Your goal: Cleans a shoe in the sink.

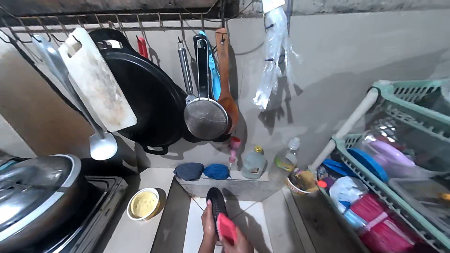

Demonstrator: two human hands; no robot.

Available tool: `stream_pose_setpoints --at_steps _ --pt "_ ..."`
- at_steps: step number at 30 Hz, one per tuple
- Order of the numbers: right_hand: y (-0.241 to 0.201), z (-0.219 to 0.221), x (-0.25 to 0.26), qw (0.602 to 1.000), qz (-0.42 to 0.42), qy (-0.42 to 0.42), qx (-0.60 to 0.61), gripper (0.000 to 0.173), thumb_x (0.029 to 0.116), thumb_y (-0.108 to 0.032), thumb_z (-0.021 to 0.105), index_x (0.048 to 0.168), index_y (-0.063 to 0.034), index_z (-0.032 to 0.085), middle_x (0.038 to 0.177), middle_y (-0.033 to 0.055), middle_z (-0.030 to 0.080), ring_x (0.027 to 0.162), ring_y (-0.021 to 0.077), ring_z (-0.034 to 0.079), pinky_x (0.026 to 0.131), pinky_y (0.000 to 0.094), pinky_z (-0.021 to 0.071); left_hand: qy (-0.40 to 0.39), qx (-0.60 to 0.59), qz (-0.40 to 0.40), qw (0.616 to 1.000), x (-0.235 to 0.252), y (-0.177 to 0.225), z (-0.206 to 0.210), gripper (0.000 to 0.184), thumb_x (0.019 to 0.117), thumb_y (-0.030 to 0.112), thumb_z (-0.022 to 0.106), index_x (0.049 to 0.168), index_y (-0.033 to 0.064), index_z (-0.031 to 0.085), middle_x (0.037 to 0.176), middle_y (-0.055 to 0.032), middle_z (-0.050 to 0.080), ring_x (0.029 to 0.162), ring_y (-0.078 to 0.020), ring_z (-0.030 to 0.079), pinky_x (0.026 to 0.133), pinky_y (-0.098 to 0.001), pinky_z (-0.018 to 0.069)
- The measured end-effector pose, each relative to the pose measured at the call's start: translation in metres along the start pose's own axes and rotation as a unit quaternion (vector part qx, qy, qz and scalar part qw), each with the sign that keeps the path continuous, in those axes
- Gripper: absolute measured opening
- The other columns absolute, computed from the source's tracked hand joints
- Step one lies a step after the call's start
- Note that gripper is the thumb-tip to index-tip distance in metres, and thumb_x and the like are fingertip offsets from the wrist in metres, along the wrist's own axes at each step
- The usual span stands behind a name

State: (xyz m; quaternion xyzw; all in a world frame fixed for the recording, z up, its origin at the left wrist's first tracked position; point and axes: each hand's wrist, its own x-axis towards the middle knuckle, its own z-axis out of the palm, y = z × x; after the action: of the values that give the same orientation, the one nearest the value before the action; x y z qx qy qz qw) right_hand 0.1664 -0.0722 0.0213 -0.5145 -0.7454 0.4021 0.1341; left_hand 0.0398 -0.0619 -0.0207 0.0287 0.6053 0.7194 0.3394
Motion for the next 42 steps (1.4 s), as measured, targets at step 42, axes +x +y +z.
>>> stream_pose_setpoints --at_steps 42 --pt "0.011 -0.009 0.088 0.954 0.047 -0.074 0.287 0.039 0.1019 -0.021 0.061 0.126 0.009 0.059 0.1 0.0224 0.067 0.085 0.0271 0.066 0.08 0.0471 0.0562 -0.138 0.138 0.163 0.967 -0.012 0.015 -0.042 0.041 0.0815 0.017 0.065 0.109 -0.0128 0.065 0.111 -0.0189 0.064 0.103 -0.0164 0.062 0.094 -0.0338 0.0522"
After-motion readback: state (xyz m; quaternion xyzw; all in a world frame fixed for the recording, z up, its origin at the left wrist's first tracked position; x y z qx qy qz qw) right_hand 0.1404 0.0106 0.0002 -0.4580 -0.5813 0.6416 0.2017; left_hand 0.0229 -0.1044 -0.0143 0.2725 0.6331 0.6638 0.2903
